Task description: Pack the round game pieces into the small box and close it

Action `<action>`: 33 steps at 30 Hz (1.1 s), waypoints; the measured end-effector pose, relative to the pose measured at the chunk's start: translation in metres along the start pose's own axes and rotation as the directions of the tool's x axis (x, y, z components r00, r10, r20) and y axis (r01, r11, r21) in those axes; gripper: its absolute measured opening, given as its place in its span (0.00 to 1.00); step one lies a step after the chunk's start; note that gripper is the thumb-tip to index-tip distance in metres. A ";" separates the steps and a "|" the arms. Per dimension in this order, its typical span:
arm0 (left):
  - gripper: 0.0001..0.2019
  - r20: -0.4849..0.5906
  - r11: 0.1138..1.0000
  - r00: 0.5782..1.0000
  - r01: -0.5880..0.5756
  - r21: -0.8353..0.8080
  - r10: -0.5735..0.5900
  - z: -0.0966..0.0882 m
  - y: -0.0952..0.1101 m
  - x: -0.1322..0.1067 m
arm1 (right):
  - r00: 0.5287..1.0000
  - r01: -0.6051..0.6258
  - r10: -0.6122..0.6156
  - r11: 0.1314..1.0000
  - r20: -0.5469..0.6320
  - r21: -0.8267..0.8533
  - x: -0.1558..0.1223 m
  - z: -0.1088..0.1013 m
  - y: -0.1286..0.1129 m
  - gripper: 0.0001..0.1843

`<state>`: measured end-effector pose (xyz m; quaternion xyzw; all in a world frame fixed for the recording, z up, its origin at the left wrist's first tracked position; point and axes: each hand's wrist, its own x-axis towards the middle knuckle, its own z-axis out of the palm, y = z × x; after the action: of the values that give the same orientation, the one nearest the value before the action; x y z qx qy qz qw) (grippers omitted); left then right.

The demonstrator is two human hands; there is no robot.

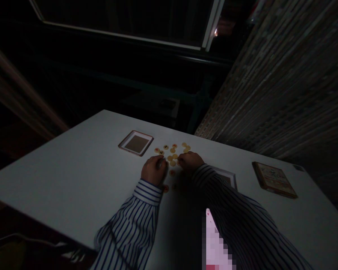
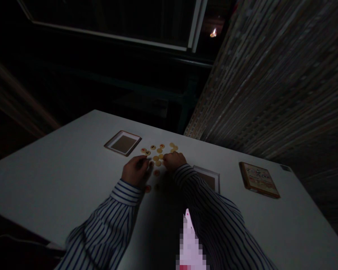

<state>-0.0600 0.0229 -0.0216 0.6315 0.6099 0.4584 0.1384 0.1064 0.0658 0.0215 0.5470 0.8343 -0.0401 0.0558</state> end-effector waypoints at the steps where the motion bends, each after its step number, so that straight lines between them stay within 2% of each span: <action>1: 0.11 -0.002 1.000 1.000 0.004 -0.002 -0.004 0.000 0.000 0.000 | 1.000 0.000 0.000 1.000 -0.003 -0.002 0.000 -0.001 0.000 0.15; 6: 0.12 -0.012 1.000 1.000 0.006 -0.008 -0.006 0.000 0.000 0.000 | 0.999 0.002 -0.002 1.000 -0.049 -0.004 -0.003 -0.006 -0.002 0.14; 13: 0.11 -0.019 1.000 1.000 0.009 0.000 -0.009 0.000 0.000 0.000 | 0.991 0.128 -0.130 0.991 -0.023 -0.049 -0.002 -0.006 -0.016 0.14; 18: 0.11 -0.013 1.000 1.000 0.021 0.023 -0.021 0.001 0.000 0.000 | 0.987 0.151 -0.156 0.983 -0.041 -0.101 0.002 0.000 -0.019 0.13; 26: 0.11 -0.001 0.999 1.000 -0.003 0.049 0.003 -0.001 -0.001 -0.001 | 0.989 0.146 -0.148 0.986 -0.023 -0.086 0.002 -0.002 -0.022 0.13; 30: 0.12 0.026 0.998 1.000 -0.010 0.064 0.008 -0.002 -0.001 0.000 | 0.992 0.112 -0.109 0.992 -0.058 0.050 0.001 -0.003 -0.018 0.13; 33: 0.13 0.058 0.998 0.998 -0.028 0.059 0.024 -0.001 0.001 -0.001 | 0.995 0.059 -0.030 0.945 -0.096 0.320 0.002 -0.002 -0.012 0.11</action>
<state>-0.0605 0.0215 -0.0206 0.6560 0.6108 0.4236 0.1310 0.0943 0.0628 0.0234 0.5311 0.8302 -0.1528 -0.0728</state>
